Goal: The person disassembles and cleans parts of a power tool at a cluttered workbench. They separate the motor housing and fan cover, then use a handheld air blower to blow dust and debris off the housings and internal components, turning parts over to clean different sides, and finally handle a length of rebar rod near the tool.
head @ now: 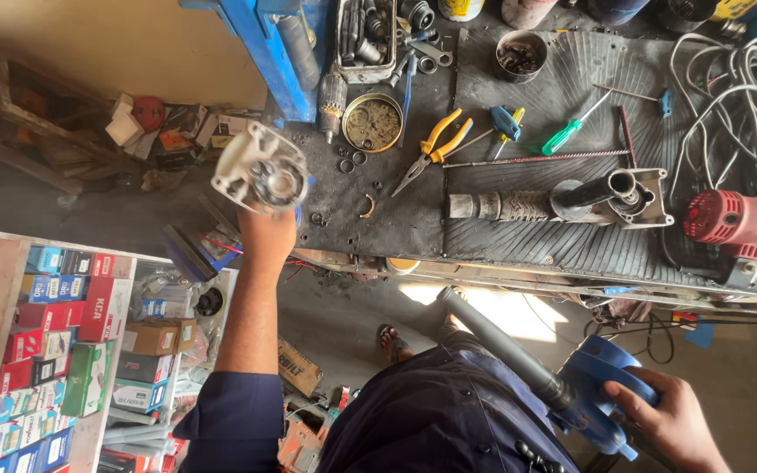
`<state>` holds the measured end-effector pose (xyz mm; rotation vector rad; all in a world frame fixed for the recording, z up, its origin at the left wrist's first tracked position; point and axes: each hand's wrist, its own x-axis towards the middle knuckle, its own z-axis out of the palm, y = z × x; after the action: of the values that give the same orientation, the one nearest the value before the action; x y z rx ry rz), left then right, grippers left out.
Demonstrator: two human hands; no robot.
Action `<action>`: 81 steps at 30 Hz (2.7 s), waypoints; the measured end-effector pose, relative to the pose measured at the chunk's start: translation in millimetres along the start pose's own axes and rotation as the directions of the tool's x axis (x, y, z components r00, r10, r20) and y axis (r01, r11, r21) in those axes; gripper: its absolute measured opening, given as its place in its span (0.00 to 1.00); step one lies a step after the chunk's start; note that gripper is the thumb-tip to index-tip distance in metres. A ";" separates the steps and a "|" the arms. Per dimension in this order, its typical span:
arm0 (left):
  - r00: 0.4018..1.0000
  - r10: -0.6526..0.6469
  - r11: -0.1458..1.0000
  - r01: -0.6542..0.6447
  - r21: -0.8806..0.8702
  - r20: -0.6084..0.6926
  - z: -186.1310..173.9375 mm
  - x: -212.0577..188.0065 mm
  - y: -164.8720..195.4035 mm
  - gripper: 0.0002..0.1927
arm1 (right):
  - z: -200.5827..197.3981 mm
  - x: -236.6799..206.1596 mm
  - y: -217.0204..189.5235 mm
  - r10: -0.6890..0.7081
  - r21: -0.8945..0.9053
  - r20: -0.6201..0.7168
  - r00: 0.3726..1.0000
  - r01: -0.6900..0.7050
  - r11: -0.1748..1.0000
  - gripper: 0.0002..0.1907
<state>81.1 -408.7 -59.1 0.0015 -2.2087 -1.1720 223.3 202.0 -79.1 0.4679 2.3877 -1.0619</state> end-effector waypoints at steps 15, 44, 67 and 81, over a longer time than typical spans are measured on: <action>0.824 0.163 0.949 -0.281 0.142 0.542 6.8 -105.3 59.4 0.34 | -0.8 -18.3 -82.8 -0.318 -0.460 -0.100 0.943 0.240 0.855 0.25; 0.515 -0.539 -0.130 0.731 -0.670 0.666 60.5 -186.1 37.4 0.19 | 22.6 -7.5 -119.0 -0.253 -0.610 -0.033 0.967 0.181 0.772 0.27; 0.417 -0.587 -0.002 0.856 -0.517 0.694 83.8 -185.0 56.9 0.25 | 15.0 -4.7 -109.8 -0.298 -0.410 -0.082 0.951 0.241 0.880 0.25; 0.541 -0.710 0.306 0.813 -0.495 0.451 80.7 -168.8 56.5 0.20 | 5.3 -24.5 -108.7 -0.279 -0.526 -0.148 0.949 0.164 0.835 0.24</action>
<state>189.5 -266.9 -138.7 0.8066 -1.7220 -2.5471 192.3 125.7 -3.8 0.1168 2.8390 -0.4333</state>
